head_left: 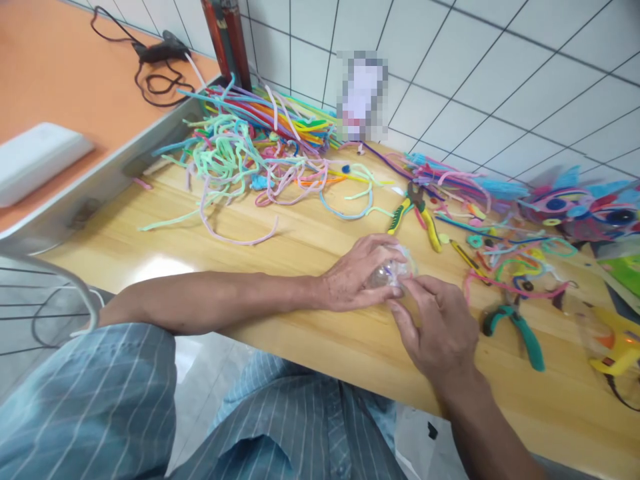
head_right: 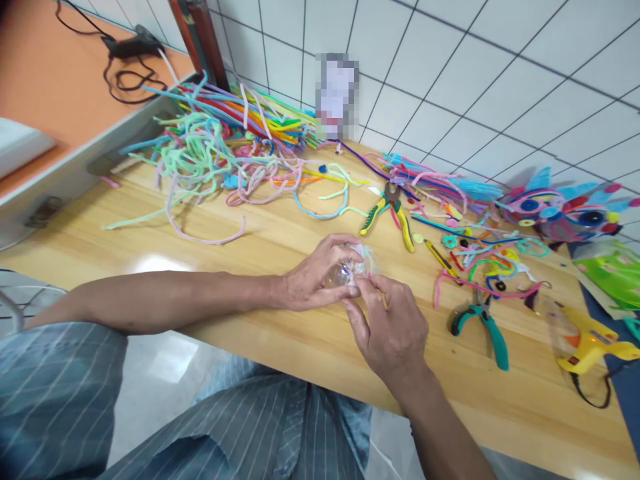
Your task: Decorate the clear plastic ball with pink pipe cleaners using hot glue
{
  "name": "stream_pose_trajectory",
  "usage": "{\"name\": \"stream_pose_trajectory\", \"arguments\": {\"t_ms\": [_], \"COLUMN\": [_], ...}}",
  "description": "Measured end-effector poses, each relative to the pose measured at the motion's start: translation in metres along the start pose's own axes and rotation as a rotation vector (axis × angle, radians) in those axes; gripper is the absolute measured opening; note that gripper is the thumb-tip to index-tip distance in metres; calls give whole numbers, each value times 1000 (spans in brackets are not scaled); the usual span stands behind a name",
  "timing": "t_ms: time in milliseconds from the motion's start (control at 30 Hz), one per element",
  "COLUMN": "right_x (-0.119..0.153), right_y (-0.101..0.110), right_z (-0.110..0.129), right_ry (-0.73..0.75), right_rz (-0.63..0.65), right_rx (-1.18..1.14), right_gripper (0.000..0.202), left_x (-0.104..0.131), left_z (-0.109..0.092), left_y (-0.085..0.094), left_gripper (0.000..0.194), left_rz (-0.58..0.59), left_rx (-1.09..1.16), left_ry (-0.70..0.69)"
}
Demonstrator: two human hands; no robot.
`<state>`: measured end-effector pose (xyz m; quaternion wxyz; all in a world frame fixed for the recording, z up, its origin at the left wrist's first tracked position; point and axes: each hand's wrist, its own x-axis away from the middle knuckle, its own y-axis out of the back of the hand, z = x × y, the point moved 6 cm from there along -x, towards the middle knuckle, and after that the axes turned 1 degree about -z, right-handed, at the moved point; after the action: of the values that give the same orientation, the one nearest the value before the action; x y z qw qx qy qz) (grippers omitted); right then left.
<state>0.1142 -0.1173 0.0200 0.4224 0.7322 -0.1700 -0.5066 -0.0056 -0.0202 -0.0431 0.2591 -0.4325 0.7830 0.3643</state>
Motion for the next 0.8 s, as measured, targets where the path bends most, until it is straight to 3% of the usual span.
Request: {"name": "stream_pose_trajectory", "arguments": {"t_ms": [333, 800], "right_x": [4, 8], "right_y": [-2, -3], "right_z": [-2, -5], "right_ry": [-23, -32], "right_rz": [16, 7], "right_rx": [0, -113], "right_gripper": [32, 35], "left_x": [0, -5], "left_z": [0, -3], "left_y": [-2, 2], "left_gripper": [50, 41], "left_rz": [6, 81], "left_rx": [6, 151], "left_ry": [-2, 190]}}
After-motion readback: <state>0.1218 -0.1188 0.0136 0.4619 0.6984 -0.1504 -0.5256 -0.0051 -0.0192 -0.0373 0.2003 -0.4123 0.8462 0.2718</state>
